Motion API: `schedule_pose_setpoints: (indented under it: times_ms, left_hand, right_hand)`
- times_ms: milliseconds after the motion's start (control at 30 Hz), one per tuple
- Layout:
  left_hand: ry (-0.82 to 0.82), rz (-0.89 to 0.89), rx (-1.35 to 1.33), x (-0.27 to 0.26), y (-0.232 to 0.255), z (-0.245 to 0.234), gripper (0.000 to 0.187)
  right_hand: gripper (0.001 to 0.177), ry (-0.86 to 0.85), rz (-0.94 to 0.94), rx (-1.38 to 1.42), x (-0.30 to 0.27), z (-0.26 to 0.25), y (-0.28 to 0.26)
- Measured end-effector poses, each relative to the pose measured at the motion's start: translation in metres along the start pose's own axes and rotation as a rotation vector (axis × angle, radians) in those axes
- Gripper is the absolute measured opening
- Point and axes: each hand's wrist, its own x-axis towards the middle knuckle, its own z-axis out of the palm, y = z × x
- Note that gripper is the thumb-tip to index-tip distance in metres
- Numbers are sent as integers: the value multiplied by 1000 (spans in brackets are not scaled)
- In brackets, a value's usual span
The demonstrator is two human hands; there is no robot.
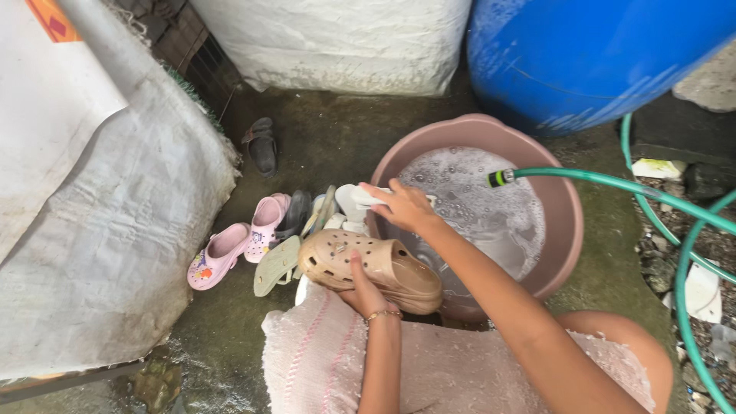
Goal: The person scrubs several pairs of shoes in a basin filled with soapy water using a brush. They rinse the shoes with a hose and set them on the ground.
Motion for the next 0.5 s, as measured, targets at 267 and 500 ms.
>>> schedule_pose_setpoints:
  times_ms: [267, 500]
  left_hand:
    - [-2, -92, -7, 3, -2, 5, 76]
    - [14, -110, 45, 0, 1, 5, 78]
  right_hand:
    - [69, 45, -69, -90, 10, 10, 10]
    - [77, -3, -20, -131, 33, 20, -2]
